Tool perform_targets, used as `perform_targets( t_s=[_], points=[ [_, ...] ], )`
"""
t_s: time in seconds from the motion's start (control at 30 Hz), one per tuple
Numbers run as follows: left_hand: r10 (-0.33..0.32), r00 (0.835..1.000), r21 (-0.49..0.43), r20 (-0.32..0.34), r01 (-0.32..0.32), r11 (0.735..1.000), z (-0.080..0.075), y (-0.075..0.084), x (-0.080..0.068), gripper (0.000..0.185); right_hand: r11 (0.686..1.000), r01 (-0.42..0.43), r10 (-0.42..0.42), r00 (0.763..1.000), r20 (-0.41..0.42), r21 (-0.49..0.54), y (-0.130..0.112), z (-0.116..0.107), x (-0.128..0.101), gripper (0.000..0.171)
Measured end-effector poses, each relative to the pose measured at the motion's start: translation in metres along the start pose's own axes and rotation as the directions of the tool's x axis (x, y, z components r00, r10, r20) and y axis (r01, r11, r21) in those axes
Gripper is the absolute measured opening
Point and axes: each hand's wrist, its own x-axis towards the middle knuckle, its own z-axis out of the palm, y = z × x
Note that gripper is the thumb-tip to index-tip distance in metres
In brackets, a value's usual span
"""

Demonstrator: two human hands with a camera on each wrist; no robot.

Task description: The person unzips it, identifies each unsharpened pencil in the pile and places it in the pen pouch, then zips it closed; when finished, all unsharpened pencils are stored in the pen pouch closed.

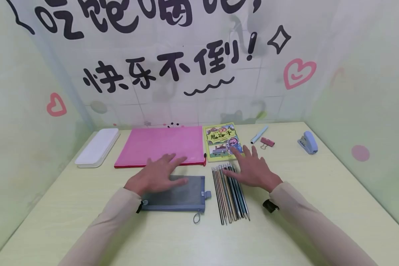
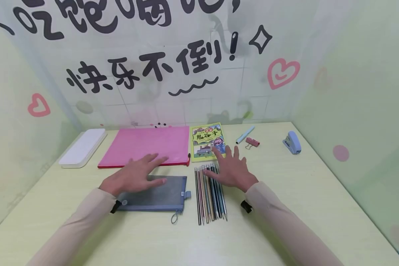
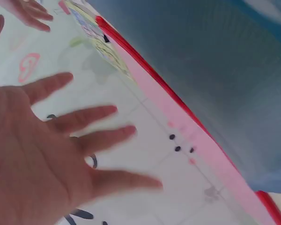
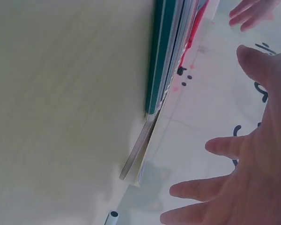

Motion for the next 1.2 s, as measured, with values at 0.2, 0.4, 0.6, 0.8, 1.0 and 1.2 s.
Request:
perform_targets(
  t_s=[0.2,0.4,0.6,0.8,1.0,1.2],
  points=[
    [0.240,0.970,-0.001,0.032,-0.240,0.971,0.006,0.017,-0.001,0.060,0.989,0.095,-0.091,0.995,-0.047,0.110,-0.005,0.000,-0.012,0.085],
    [0.398,0.917,0.062,0.021,-0.399,0.915,0.009,0.037,-0.001,0.035,0.939,0.186,-0.175,0.983,-0.062,0.288,-0.009,0.000,-0.020,0.075],
    [0.498,0.865,0.068,0.065,-0.501,0.863,0.012,0.055,0.001,0.030,0.845,0.178,-0.219,0.976,0.022,0.504,-0.010,-0.002,-0.023,0.068],
    [0.505,0.855,0.123,0.117,-0.517,0.847,0.021,0.063,0.008,0.028,0.732,0.121,-0.251,0.963,0.101,0.671,-0.012,-0.003,-0.025,0.062],
    [0.534,0.838,0.194,0.115,-0.546,0.815,0.023,0.070,0.016,0.023,0.722,0.099,-0.249,0.960,0.124,0.685,-0.011,-0.003,-0.024,0.055],
    [0.517,0.852,0.175,0.085,-0.524,0.834,0.006,0.070,0.025,0.020,0.688,0.105,-0.246,0.965,0.095,0.718,-0.016,-0.006,-0.023,0.044]
  ],
)
